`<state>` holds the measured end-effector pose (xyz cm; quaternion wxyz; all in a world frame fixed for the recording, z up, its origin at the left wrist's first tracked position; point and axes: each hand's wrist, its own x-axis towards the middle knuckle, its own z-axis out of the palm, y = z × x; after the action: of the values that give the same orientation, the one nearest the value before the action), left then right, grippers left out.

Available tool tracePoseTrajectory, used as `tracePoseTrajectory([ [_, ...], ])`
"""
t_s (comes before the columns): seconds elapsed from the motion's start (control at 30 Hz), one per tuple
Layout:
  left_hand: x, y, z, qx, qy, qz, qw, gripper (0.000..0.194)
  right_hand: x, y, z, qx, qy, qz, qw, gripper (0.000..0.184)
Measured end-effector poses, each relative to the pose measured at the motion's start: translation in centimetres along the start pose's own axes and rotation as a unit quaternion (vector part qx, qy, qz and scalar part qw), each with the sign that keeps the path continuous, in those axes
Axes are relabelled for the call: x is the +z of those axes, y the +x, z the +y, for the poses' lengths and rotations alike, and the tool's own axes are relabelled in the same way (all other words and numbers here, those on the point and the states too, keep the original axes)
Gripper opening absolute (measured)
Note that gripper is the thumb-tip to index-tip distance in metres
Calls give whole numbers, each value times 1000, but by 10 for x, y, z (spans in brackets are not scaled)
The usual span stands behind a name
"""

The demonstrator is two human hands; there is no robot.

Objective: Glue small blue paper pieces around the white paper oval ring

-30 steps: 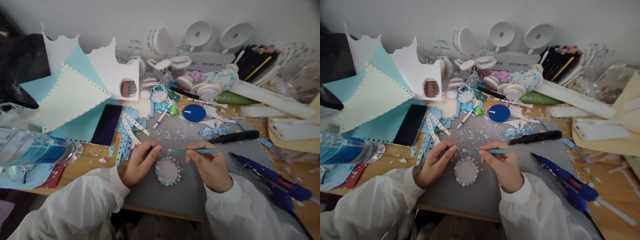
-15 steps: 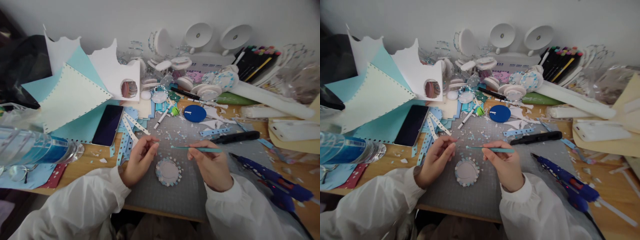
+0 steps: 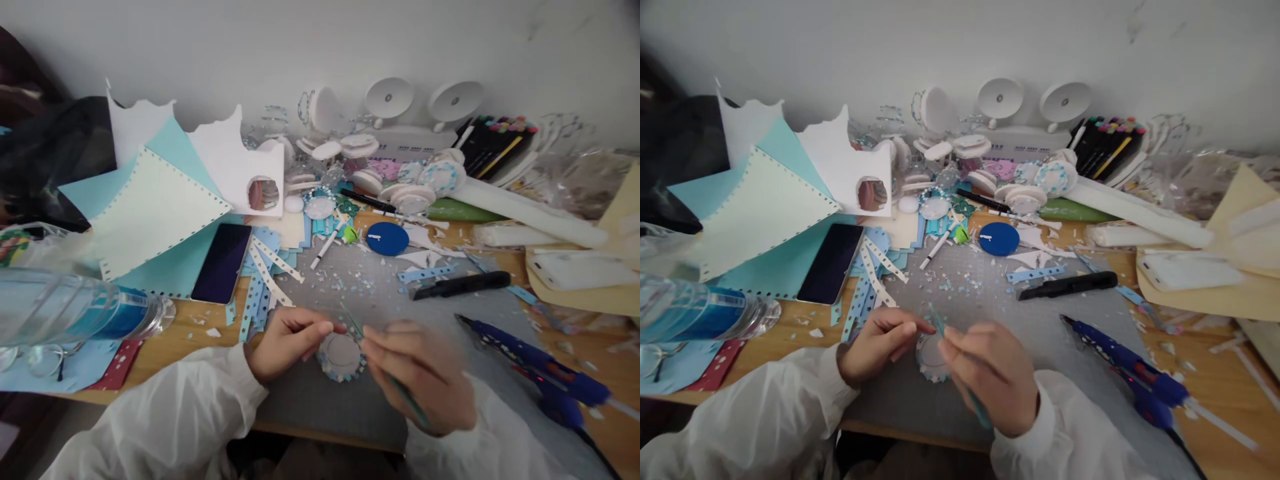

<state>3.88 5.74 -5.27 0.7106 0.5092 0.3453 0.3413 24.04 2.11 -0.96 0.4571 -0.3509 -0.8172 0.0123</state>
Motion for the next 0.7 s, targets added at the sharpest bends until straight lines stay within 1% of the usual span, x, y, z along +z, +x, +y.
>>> tracePoseTrajectory([
  [0.07,-1,-2,0,0,-18,-25,1000,46,6,-2,-9,-63,-45,-15,997,17],
  [0.17,-2,-5,3,-9,-10,-42,999,42,17,-5,-20,-152,-86,-43,984,19],
  [0.2,-2,-5,4,-13,-7,-47,999,39,20,-5,-22,-168,-93,-44,980,20],
  [0.27,-2,-6,6,-17,-14,-56,998,37,25,-6,-25,-163,-92,-37,982,19],
  [0.37,-2,-6,7,-8,-50,-67,996,37,28,-6,-27,-99,-44,-47,993,19],
  [0.43,-2,-6,8,-2,-65,-71,995,36,25,-7,-29,-53,9,-54,997,24],
  [0.5,-2,-7,10,2,-68,-74,995,35,21,-7,-30,13,59,-54,997,29],
  [0.53,-1,-7,11,2,-67,-78,995,36,18,-7,-30,60,78,-48,994,31],
  [0.6,-1,-8,15,-3,-65,-94,993,36,14,-4,-30,166,114,-33,979,28],
  [0.67,-1,-9,18,-16,-62,-126,990,37,12,1,-29,258,165,-34,952,21],
  [0.7,-2,-10,19,-26,-57,-147,987,37,12,5,-28,289,196,-47,936,16],
])
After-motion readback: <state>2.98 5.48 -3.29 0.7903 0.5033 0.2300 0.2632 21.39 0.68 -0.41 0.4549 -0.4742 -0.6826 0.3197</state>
